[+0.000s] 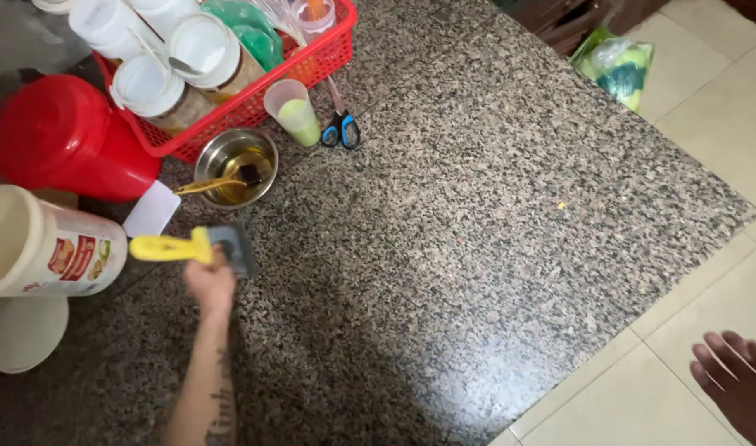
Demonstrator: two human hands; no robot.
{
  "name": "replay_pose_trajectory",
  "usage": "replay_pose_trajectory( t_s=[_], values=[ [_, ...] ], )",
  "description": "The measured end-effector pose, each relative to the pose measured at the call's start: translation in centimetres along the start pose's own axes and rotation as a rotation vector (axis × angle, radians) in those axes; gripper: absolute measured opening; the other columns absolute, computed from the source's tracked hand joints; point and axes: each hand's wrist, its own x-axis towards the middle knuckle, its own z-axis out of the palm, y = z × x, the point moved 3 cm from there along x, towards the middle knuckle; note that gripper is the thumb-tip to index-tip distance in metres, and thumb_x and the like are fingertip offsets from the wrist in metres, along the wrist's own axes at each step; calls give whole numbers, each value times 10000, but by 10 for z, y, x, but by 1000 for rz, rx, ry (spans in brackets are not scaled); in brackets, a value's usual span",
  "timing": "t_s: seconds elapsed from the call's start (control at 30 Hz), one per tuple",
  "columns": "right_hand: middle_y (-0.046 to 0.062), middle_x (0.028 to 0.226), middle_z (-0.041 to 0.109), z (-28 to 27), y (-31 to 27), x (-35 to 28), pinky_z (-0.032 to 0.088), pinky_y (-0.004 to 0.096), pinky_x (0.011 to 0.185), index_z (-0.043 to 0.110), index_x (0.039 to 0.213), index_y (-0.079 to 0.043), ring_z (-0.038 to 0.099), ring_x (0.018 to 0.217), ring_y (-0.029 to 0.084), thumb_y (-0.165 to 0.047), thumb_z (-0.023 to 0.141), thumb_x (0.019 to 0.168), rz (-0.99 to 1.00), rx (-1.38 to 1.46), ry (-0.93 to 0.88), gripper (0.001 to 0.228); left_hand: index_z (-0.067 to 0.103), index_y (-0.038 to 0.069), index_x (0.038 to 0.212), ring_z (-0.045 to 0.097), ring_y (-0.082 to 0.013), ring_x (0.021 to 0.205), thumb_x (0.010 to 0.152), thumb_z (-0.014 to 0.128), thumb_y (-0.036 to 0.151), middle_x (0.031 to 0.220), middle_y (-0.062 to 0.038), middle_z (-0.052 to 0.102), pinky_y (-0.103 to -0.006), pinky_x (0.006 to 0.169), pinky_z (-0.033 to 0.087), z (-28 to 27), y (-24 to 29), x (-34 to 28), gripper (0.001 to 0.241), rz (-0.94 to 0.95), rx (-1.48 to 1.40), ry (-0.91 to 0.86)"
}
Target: Scraping and cleaning a granite countertop in a bakery kitchen after handling dough.
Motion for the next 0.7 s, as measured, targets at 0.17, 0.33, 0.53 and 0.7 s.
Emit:
replay_pose_trajectory(
  t_s=[0.17, 0.33, 0.53, 0.7],
  values=[
    [-52, 1303, 588, 116, -51, -69, 466, 412, 1058, 495, 1348, -240, 586, 1220, 172, -376, 324, 1211, 20, -43, 165, 258, 679, -29, 1118, 666, -319, 749, 997, 609, 153, 885, -157, 694, -421, 653, 530, 92, 90, -64, 229, 432, 19, -126],
    [0, 1282, 533, 150, -81, -118, 445, 423, 1058, 446, 1347, -166, 542, 1201, 198, -336, 284, 1220, -20, -19, 202, 267, 726, 22, 1063, 579, -250, 610, 884, 568, 82, 757, -103, 687, -404, 555, 470, 204, 175, -208, 247, 551, -117, -446],
    [-2, 1201, 577, 140, -99, -158, 474, 394, 1008, 498, 1262, -169, 581, 1113, 173, -320, 296, 1208, -53, 68, 297, 259, 724, 101, 748, 615, -308, 577, 834, 654, 172, 662, -129, 667, -504, 534, 468, 304, 182, -507, 132, 1041, 373, -706],
    [31, 1327, 464, 143, -120, -172, 409, 468, 1183, 387, 1383, -146, 490, 1274, 215, -322, 243, 1202, -74, -54, 353, 290, 700, 83, 840, 548, -348, 514, 929, 611, 268, 650, -120, 642, -505, 494, 428, 272, 185, -503, 224, 787, 56, -1045]
  ],
)
